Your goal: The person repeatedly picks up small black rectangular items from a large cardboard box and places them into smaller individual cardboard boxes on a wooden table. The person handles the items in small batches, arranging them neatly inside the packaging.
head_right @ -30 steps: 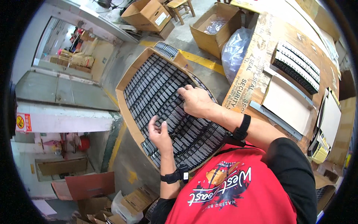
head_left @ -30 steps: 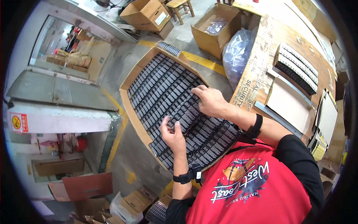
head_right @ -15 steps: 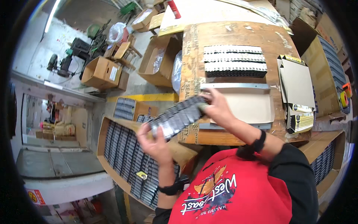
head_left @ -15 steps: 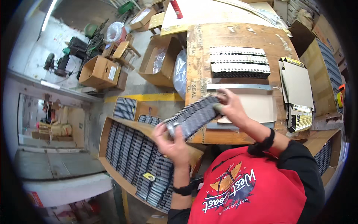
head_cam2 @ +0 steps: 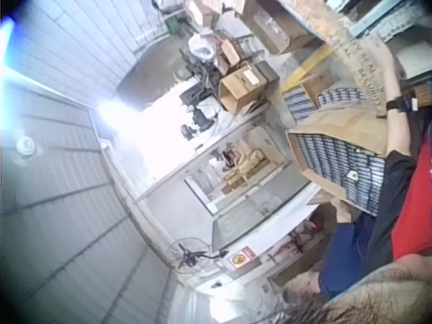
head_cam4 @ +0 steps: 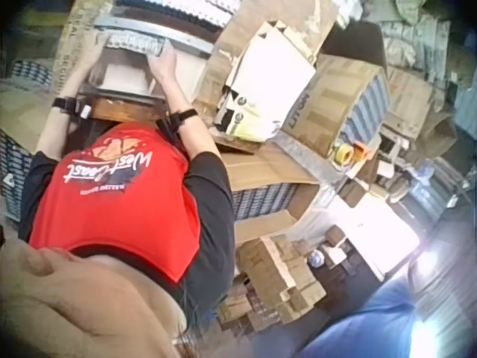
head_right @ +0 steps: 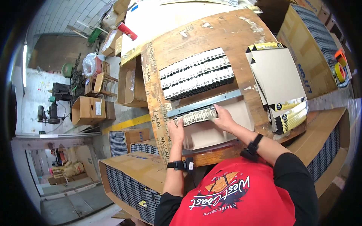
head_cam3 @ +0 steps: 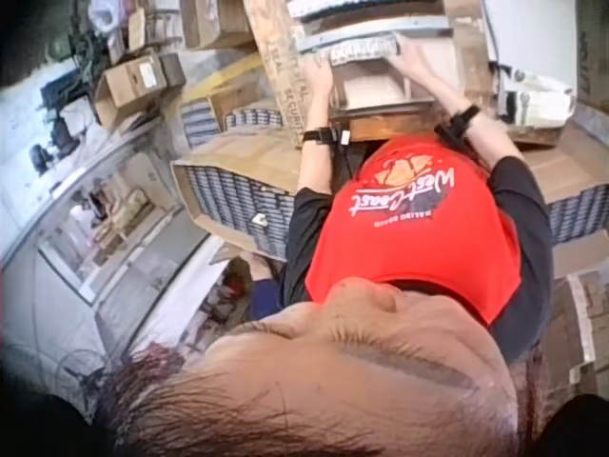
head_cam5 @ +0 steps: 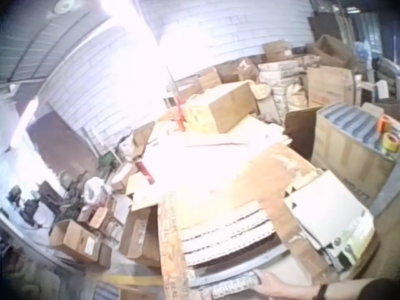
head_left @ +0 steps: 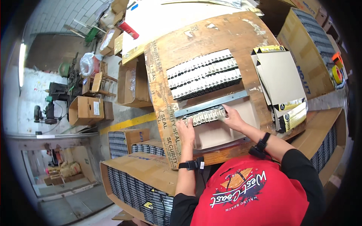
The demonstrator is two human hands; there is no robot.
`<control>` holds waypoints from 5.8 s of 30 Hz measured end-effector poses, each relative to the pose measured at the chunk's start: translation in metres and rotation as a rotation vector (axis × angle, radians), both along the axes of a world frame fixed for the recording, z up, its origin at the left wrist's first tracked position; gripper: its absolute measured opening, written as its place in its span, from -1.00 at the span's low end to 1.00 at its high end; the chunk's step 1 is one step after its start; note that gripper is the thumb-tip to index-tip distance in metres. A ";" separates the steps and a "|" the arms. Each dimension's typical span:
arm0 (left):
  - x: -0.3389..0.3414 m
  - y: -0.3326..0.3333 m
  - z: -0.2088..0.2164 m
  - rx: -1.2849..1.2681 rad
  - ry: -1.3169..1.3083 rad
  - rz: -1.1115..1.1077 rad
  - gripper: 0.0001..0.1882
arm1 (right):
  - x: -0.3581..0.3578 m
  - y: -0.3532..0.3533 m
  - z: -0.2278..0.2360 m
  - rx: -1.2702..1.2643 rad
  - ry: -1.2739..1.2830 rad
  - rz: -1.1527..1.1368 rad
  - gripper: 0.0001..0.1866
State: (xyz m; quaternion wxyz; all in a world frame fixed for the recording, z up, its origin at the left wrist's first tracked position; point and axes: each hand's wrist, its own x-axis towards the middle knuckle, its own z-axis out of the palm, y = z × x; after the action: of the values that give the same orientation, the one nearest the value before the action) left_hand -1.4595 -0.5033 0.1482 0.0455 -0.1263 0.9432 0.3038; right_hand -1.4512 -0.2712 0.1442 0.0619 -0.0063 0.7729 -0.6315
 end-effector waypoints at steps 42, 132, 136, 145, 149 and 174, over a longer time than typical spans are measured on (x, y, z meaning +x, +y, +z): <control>0.340 -0.332 0.116 -0.564 -0.088 0.211 -0.53 | 0.099 -0.049 0.137 0.851 0.305 0.703 -0.65; 0.305 0.876 0.027 -0.157 0.319 -1.657 -0.52 | 0.473 0.652 0.018 0.337 -0.357 -1.800 -0.38; 0.306 0.854 0.012 0.258 0.369 -1.524 -0.54 | 0.475 0.637 0.006 0.391 -0.109 -1.884 -0.32; 0.336 0.802 0.050 0.807 0.351 -1.392 -0.46 | 0.477 0.591 0.040 0.020 0.594 -1.965 -0.33; 0.339 0.774 0.119 0.934 0.344 -1.317 -0.42 | 0.487 0.564 0.123 0.328 0.469 -1.946 -0.44; 0.312 0.633 0.040 0.250 -0.011 -1.425 -0.47 | 0.507 0.473 0.034 0.451 -0.770 -1.291 -0.62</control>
State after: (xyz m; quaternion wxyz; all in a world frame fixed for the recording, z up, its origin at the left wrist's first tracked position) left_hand -1.1471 0.1298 0.1886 0.2515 0.5240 0.7543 0.3054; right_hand -0.9446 0.2015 0.1782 -0.0542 0.6763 0.6573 -0.3280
